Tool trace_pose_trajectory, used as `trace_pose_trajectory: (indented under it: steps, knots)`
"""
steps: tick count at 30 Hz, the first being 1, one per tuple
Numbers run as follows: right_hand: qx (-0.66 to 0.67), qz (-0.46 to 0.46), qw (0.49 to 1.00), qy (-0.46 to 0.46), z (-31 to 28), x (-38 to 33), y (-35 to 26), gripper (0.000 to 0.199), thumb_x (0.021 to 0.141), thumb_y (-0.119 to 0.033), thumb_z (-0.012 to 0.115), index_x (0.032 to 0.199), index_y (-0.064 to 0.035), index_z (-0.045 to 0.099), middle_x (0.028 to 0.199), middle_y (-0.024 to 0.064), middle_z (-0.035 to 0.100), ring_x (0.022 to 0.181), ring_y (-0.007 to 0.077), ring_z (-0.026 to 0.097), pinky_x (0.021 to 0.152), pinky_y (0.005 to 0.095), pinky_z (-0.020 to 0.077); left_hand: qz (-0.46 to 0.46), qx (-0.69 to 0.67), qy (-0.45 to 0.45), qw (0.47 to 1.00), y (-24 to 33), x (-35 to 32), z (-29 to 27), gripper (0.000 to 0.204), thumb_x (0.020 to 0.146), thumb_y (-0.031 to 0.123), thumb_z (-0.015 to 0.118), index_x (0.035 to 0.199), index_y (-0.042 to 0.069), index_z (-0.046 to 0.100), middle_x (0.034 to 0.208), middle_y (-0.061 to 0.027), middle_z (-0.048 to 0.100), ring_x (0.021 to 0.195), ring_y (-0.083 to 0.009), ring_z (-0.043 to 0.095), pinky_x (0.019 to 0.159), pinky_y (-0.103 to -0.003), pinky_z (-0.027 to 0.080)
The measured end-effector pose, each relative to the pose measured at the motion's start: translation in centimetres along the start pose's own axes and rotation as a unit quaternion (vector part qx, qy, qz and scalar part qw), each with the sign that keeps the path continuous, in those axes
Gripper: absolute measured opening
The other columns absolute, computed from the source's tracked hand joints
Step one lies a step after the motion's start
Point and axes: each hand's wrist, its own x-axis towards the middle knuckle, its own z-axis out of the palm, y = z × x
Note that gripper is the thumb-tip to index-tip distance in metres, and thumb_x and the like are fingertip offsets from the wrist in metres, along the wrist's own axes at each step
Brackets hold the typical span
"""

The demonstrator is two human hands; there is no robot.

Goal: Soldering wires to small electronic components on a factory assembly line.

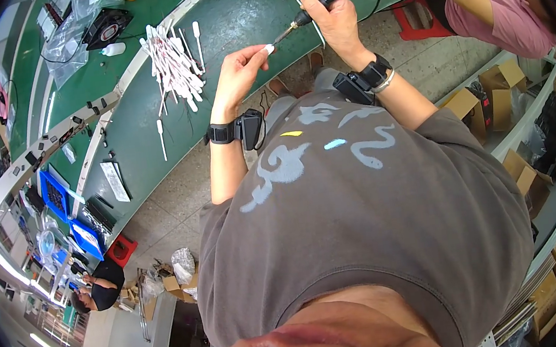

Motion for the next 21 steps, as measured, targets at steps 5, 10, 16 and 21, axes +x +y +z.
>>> trace_pose_trajectory:
  steps: [5, 10, 16, 21]
  knots:
    - [0.059, 0.042, 0.997, 0.020, -0.4, 0.1, 0.1, 0.025, 0.091, -0.024, 0.063, 0.073, -0.0085, 0.057, 0.063, -0.0063, 0.047, 0.055, 0.0015, 0.039, 0.050, 0.0187, 0.0301, -0.006, -0.017, -0.008, 1.000, 0.5, -0.1, -0.1, 0.024, 0.089, 0.021, 0.062, 0.100, 0.000, 0.070, 0.068, 0.0047, 0.057, 0.061, -0.0022, 0.043, 0.053, -0.020, 0.032]
    - [0.146, 0.077, 0.986, 0.032, -1.2, 0.8, -0.1, 0.024, 0.092, -0.022, 0.062, 0.073, -0.0088, 0.056, 0.062, -0.0059, 0.046, 0.052, 0.0008, 0.037, 0.047, 0.0183, 0.0264, -0.019, -0.031, -0.003, 0.999, 0.9, -0.3, -0.3, 0.023, 0.090, 0.022, 0.062, 0.099, 0.003, 0.071, 0.068, 0.0051, 0.057, 0.062, -0.0019, 0.043, 0.054, -0.020, 0.031]
    - [0.140, 0.062, 0.988, 0.036, -0.4, 0.6, -0.4, 0.023, 0.092, -0.022, 0.061, 0.074, -0.0086, 0.056, 0.062, -0.0056, 0.046, 0.051, 0.0005, 0.034, 0.046, 0.0184, 0.0244, -0.015, -0.038, -0.016, 0.999, 1.0, -0.6, -0.5, 0.024, 0.091, 0.022, 0.060, 0.102, 0.004, 0.070, 0.070, 0.0054, 0.057, 0.062, -0.0019, 0.042, 0.055, -0.020, 0.030]
    - [0.156, 0.065, 0.985, 0.029, -0.9, 0.6, -0.6, 0.023, 0.093, -0.021, 0.060, 0.075, -0.0082, 0.056, 0.061, -0.0060, 0.044, 0.051, 0.0008, 0.033, 0.046, 0.0191, 0.0242, -0.007, -0.093, -0.057, 0.994, 1.1, -0.8, -0.6, 0.025, 0.093, 0.024, 0.056, 0.103, 0.004, 0.068, 0.072, 0.0057, 0.055, 0.063, -0.0024, 0.041, 0.056, -0.019, 0.029]
